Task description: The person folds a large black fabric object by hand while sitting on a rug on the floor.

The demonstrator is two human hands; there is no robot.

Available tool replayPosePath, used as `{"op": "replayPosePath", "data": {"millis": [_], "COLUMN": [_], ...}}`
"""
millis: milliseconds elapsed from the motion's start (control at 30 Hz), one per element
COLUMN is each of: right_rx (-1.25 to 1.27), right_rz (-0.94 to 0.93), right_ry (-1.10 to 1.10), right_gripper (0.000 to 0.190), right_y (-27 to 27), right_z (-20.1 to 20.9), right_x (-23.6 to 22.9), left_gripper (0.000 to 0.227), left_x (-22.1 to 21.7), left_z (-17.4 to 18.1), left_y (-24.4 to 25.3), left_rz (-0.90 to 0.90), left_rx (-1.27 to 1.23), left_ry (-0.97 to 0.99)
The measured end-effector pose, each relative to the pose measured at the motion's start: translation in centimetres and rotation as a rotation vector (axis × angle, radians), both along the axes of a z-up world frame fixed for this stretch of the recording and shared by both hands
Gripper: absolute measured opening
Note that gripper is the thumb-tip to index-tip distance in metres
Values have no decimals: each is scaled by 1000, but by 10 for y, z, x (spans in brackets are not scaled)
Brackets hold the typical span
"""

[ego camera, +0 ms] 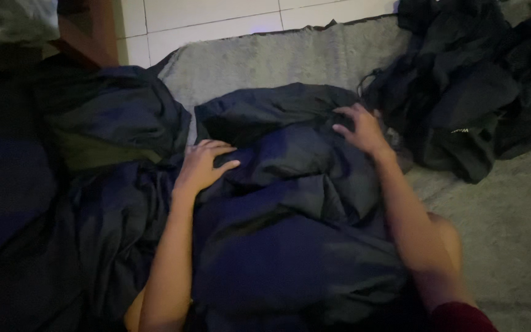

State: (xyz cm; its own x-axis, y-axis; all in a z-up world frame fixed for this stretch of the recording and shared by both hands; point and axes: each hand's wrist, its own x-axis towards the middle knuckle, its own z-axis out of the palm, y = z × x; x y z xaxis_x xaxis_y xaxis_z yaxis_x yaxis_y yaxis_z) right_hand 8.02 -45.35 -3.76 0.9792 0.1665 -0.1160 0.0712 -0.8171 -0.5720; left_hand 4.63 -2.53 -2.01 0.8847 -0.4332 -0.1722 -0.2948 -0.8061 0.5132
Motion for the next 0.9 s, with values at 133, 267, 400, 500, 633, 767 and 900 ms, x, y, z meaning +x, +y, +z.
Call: {"op": "replayPosePath", "data": {"millis": [133,267,400,500,633,767,900], "right_rx": [-169,-321,-306,359,640,947,227], "right_rz": [-91,-419,-245,244,0,-129,116], "right_ry": [211,250,366,369,43,-185,43], "right_gripper": [47,54,57,52,18,8,22], "right_y": [-17,-36,-46,-63,-74,-27,7], "right_z": [-1,-6,4,42,61,55,12], "right_x": [3,1,-6,-6,8,67,73], "left_gripper": [34,38,42,32,14,34,27], "left_x": [6,5,3,5,23,31,33], "left_z": [-12,-8,4,14,13,-1,-27], "left_y": [7,19,30,38,33,13,17], "left_rz": [56,122,240,274,342,423,382], "left_rx": [-41,-2,-113,-97,-784,-978,-602], "left_ry": [-27,-26,69,-16,-129,21,29]}}
